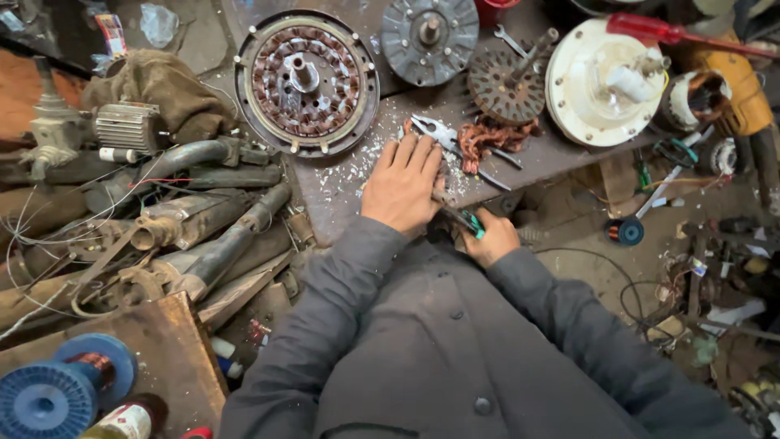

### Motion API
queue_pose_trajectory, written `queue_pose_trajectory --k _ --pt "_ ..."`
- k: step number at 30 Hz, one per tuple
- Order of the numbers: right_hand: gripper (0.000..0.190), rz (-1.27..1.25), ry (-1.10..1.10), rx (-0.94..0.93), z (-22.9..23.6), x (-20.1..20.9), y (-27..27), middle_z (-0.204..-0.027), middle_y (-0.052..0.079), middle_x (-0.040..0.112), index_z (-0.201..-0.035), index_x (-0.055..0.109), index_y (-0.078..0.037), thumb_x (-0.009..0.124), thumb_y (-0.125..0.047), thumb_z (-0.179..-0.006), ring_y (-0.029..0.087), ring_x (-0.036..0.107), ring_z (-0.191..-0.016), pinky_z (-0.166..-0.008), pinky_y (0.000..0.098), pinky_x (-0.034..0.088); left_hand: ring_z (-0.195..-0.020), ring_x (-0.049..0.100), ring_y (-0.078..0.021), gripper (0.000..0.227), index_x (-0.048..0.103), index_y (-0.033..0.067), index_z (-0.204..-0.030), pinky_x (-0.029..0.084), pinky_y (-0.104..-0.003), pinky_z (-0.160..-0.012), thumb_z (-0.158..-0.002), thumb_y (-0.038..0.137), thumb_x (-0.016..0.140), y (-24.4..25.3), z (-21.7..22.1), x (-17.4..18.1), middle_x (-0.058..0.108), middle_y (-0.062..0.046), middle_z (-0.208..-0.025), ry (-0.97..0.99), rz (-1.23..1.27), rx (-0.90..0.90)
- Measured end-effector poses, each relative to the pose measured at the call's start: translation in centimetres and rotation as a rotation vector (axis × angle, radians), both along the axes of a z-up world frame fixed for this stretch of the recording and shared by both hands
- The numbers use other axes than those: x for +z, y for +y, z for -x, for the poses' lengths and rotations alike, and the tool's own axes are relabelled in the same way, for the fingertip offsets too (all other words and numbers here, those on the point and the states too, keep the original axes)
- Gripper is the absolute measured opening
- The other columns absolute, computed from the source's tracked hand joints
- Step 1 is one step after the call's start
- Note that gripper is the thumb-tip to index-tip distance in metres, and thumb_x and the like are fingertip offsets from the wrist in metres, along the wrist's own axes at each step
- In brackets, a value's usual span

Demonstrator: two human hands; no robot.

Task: The person uses pliers to pull and cut copper windings from a motor stator core on a cluttered workbench. They repeatedly grip, twist, and extract copper strands, accumulating a pile of removed copper wire on the table.

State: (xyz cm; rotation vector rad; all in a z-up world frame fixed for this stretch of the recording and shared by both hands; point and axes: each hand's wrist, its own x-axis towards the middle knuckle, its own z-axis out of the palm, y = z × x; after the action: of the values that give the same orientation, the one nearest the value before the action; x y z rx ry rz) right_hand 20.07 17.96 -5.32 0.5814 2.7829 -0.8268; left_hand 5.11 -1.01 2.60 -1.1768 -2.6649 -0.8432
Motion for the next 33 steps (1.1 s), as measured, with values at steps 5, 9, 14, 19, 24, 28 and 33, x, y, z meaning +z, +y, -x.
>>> queue_pose_trajectory --k 5,9,14,19,24,28,33 --pt "0.033 0.082 0.051 0.018 1.0 -0.2 -0.2 -0.084 0.029 0.067 -0.093 0.068 -0.002 0.077 -0.032 -0.084 0.05 0.065 -0.083 -0.072 0.0522 0.054 -0.126 0.052 -0.0343 0.064 0.062 -0.001 -0.124 0.041 -0.046 -0.106 -0.07 0.03 0.079 -0.6 1.0 0.5 0.06 -0.016 -0.132 0.029 0.005 -0.006" --pt "0.047 -0.059 0.16 0.103 -0.4 2.6 0.8 -0.097 0.029 0.064 -0.108 0.056 0.006 0.072 -0.013 -0.068 0.052 0.062 -0.088 -0.073 0.0566 0.049 -0.127 0.052 -0.0341 0.064 0.062 0.0005 -0.124 0.04 -0.046 -0.107 -0.072 0.033 0.082 -0.6 1.0 0.5 0.059 -0.015 -0.132 0.006 0.008 0.001" --pt "0.04 -0.091 0.147 0.256 -0.5 4.3 0.3 -0.108 0.024 0.063 -0.113 0.059 0.0 0.062 0.0 -0.073 0.047 0.062 -0.102 -0.084 0.0549 0.049 -0.125 0.052 -0.0347 0.068 0.062 -0.0006 -0.124 0.04 -0.046 -0.104 -0.068 0.034 0.08 -0.6 0.9 0.3 0.059 -0.016 -0.13 0.003 0.031 -0.004" --pt "0.047 -0.008 0.161 0.42 0.7 4.8 0.8 -0.121 0.028 0.062 -0.109 0.065 0.002 0.058 0.001 -0.063 0.047 0.06 -0.108 -0.091 0.0509 0.051 -0.125 0.053 -0.033 0.058 0.063 0.001 -0.122 0.041 -0.044 -0.104 -0.075 0.031 0.078 -0.6 1.3 0.3 0.06 -0.015 -0.129 0.009 0.013 -0.034" --pt "0.046 0.089 0.084 0.509 0.7 5.3 1.8 -0.118 0.03 0.06 -0.111 0.063 0.005 0.057 0.0 -0.067 0.048 0.059 -0.11 -0.094 0.0499 0.051 -0.123 0.053 -0.033 0.059 0.064 -0.0001 -0.122 0.042 -0.044 -0.103 -0.074 0.031 0.077 -0.7 0.8 0.2 0.06 -0.015 -0.128 0.014 -0.015 -0.034" --pt "0.041 0.162 0.0 0.432 1.6 5.2 1.1 -0.114 0.026 0.062 -0.109 0.065 0.003 0.061 -0.003 -0.068 0.048 0.06 -0.106 -0.089 0.0518 0.05 -0.123 0.053 -0.0322 0.054 0.063 0.0004 -0.121 0.042 -0.044 -0.104 -0.077 0.03 0.076 -0.7 1.2 0.9 0.059 -0.014 -0.129 0.022 -0.011 -0.016" --pt "0.03 0.089 0.078 0.314 1.5 5.2 0.2 -0.098 0.023 0.067 -0.101 0.064 -0.001 0.06 -0.009 -0.073 0.048 0.065 -0.091 -0.079 0.0524 0.053 -0.121 0.054 -0.0328 0.058 0.064 -0.0018 -0.123 0.042 -0.044 -0.102 -0.074 0.028 0.076 -1.0 1.0 0.9 0.06 -0.016 -0.128 -0.027 -0.019 -0.033"
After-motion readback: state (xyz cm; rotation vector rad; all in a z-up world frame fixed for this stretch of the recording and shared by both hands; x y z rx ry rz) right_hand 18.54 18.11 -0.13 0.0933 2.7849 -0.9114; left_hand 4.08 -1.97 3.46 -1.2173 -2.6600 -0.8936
